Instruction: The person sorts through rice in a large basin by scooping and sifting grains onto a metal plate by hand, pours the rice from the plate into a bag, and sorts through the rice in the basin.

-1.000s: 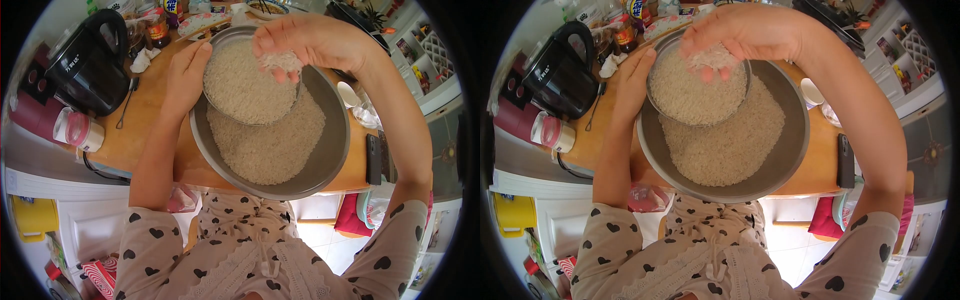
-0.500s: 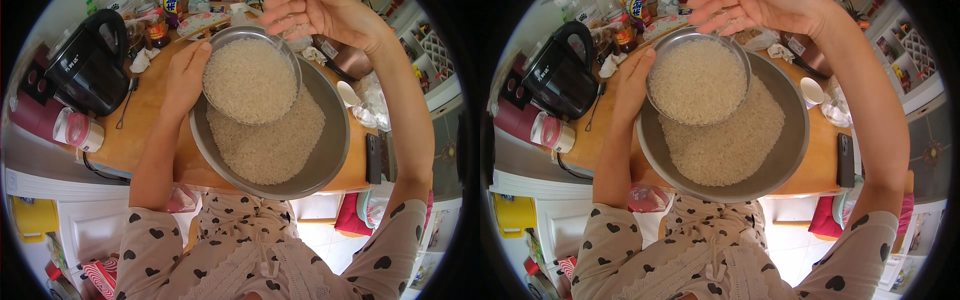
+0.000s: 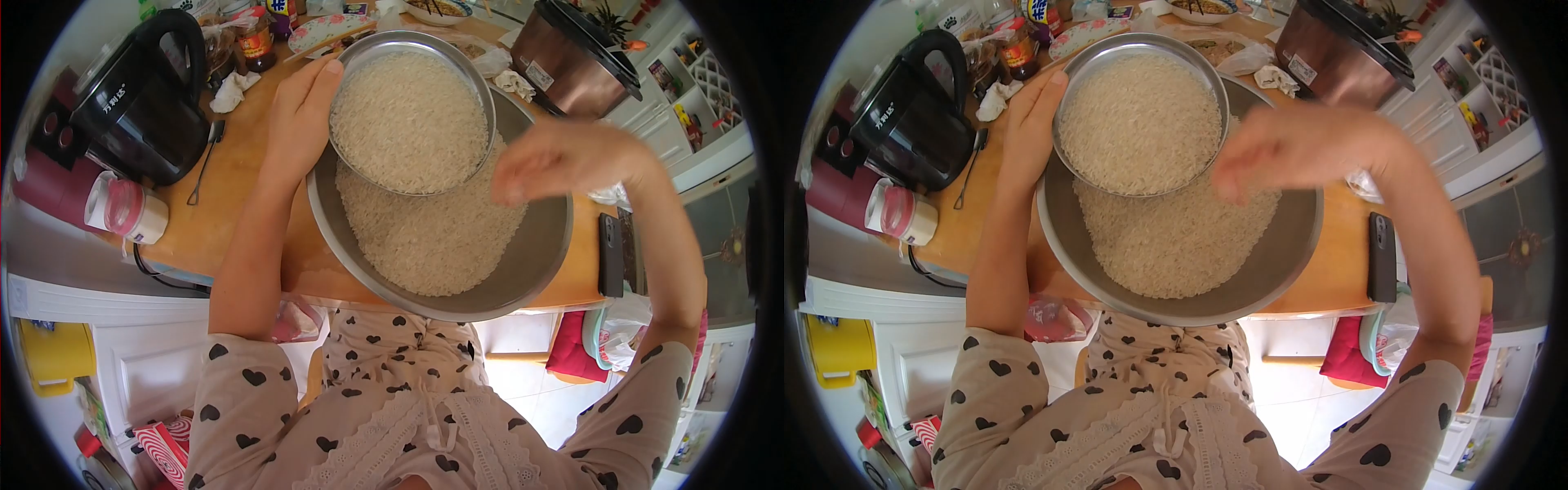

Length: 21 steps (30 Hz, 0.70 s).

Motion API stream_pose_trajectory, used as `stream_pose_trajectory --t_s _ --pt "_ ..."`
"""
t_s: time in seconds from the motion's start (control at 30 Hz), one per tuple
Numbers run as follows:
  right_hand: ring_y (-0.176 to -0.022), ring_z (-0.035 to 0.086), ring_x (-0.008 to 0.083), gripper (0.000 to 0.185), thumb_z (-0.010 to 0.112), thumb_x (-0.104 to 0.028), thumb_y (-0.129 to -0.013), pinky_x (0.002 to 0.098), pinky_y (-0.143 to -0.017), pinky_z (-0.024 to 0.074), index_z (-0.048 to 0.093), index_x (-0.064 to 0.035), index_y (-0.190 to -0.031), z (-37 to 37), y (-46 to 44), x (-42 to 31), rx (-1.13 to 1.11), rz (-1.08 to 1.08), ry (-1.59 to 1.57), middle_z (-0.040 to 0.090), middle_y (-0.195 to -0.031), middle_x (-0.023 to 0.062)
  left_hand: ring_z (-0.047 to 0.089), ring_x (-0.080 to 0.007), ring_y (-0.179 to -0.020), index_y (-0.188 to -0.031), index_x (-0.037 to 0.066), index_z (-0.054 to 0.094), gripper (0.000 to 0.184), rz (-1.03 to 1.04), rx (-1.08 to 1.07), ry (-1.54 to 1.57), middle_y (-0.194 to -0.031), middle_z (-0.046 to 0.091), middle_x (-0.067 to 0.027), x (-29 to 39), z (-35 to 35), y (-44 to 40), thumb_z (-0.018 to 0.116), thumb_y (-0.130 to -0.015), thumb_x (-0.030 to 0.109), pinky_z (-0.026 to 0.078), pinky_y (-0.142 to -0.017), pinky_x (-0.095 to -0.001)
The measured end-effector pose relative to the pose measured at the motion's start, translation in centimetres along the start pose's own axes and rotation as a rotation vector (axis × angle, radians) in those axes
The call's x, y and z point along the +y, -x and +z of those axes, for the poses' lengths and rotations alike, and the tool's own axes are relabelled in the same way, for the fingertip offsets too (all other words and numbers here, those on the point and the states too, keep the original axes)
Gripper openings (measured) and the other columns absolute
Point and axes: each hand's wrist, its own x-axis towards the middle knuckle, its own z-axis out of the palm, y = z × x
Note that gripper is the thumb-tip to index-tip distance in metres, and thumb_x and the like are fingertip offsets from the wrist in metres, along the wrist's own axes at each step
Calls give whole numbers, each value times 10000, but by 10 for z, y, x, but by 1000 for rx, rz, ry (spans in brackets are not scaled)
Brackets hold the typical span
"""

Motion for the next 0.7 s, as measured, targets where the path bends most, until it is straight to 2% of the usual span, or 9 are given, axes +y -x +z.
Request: stream_pose_trajectory --t_s 0.07,0.17,0.27,0.37,0.47,0.53,0.63,0.7 --pt "-983 628 280 396 607 -309 -890 368 -863 489 593 6 -1131 27 -4 9 -59 102 122 650 -1056 147 568 -136 -829 -1077 -58 615 382 3 -3 0 -884 658 -79 1 0 0 500 -970 291 447 -771 -283" --pt "-1037 592 337 378 597 -239 -873 407 -898 467 563 -8 -1170 67 -14 33 133 17 323 605 -1098 192 559 -121 -824 -1069 -53 623 372 -5 3 19 -878 652 -55 2 1 0 500 -973 285 446 -768 -272" --pt "-1062 568 363 337 579 -187 -863 429 -916 447 555 -14 -1151 88 -21 12 190 54 166 580 -1121 208 550 -104 -828 -1069 -44 632 362 -4 14 58 -881 646 -31 2 3 1 500 -976 280 445 -767 -259" --pt "-1063 569 356 279 543 -149 -878 424 -915 449 557 -8 -1118 96 -18 3 66 -71 77 581 -1137 201 547 -94 -834 -1080 -37 634 357 4 -6 60 -894 643 -17 -7 1 0 501 -978 277 445 -768 -250" --pt "-955 595 326 239 565 -103 -878 395 -863 471 544 -35 -1107 80 -17 16 43 -89 57 585 -1047 153 553 -90 -846 -1111 -39 631 360 0 -34 39 -917 647 -15 -4 -2 -1 499 -983 271 447 -769 -246" --pt "-932 596 335 230 554 -84 -868 401 -858 475 546 -36 -1092 79 -22 46 335 -110 380 585 -1049 154 557 -91 -850 -1118 -36 633 361 -5 -29 64 -924 651 -17 1 0 1 498 -986 271 448 -772 -245" --pt "-954 585 339 223 548 -80 -861 407 -872 466 549 -33 -1079 80 -23 44 348 269 497 587 -1030 165 562 -92 -856 -1128 -31 635 362 -13 -50 81 -938 654 -20 0 -1 0 497 -989 273 450 -779 -243" --pt "-960 584 343 217 542 -70 -859 409 -864 462 546 -32 -1072 90 -22 42 298 175 449 591 -1021 169 564 -93 -859 -1137 -30 634 364 -14 -47 83 -947 654 -22 -2 -1 0 497 -990 274 450 -785 -241"
